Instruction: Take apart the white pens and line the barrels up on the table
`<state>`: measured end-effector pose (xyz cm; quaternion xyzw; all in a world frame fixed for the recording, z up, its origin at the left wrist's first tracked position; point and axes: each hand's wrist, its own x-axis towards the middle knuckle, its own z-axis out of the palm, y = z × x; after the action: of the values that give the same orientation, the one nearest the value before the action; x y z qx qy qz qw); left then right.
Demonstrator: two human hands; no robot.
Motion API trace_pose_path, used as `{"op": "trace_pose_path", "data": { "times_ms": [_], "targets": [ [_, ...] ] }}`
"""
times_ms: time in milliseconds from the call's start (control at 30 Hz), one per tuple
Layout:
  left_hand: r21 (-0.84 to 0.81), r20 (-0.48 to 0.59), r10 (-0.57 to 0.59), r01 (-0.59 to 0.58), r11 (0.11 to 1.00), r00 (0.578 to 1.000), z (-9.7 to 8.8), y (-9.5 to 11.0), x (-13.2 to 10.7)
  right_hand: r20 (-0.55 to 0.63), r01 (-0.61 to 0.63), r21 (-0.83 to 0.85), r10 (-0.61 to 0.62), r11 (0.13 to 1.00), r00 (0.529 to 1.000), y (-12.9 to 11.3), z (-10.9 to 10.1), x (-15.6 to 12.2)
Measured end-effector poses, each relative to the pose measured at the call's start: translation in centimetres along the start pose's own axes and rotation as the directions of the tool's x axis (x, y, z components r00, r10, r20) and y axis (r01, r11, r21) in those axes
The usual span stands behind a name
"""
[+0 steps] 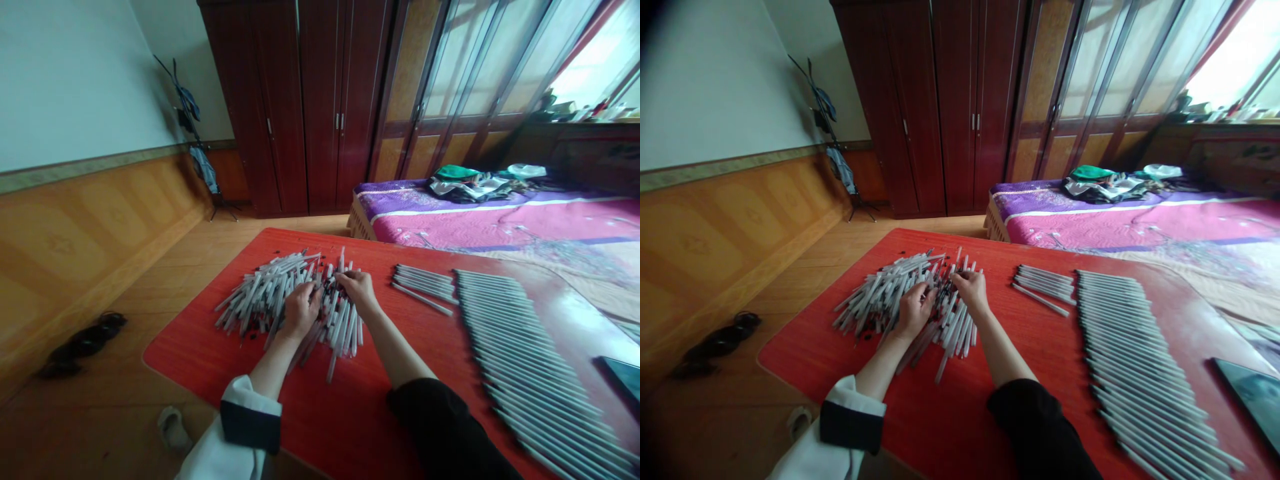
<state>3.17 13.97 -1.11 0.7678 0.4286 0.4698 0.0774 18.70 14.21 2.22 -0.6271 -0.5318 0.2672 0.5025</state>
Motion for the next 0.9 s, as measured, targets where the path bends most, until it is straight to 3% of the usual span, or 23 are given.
{"op": "trace_pose_path", "data": {
  "times_ms": [133, 200, 400, 600, 900],
  "targets": [
    [0.025, 0.145, 0.073, -0.077, 0.997, 0.987, 0.0, 0.7, -0.2, -0.097, 0.014, 0.349, 0.021, 0.937, 0.995, -2.4, -3.1, -1.4],
    [0.041, 0.175, 0.099, -0.108, 0.993, 0.980, -0.1, 1.0, -0.3, -0.132, 0.073, 0.404, -0.021, 0.912, 0.991, -3.8, -4.0, -2.1],
    [0.061, 0.221, 0.127, -0.144, 0.988, 0.967, -0.1, 1.5, -0.4, -0.120, 0.205, 0.270, -0.178, 0.941, 0.977, -4.9, -3.9, -2.8],
    [0.044, 0.216, 0.140, -0.153, 0.987, 0.966, -0.2, 1.6, -0.3, -0.081, 0.242, 0.155, -0.232, 0.958, 0.969, -3.7, -3.2, -2.4],
    [0.022, 0.231, 0.131, -0.140, 0.990, 0.964, -0.2, 1.6, -0.3, 0.010, 0.284, 0.019, -0.285, 0.958, 0.959, -3.8, -3.4, -2.7]
  ]
}}
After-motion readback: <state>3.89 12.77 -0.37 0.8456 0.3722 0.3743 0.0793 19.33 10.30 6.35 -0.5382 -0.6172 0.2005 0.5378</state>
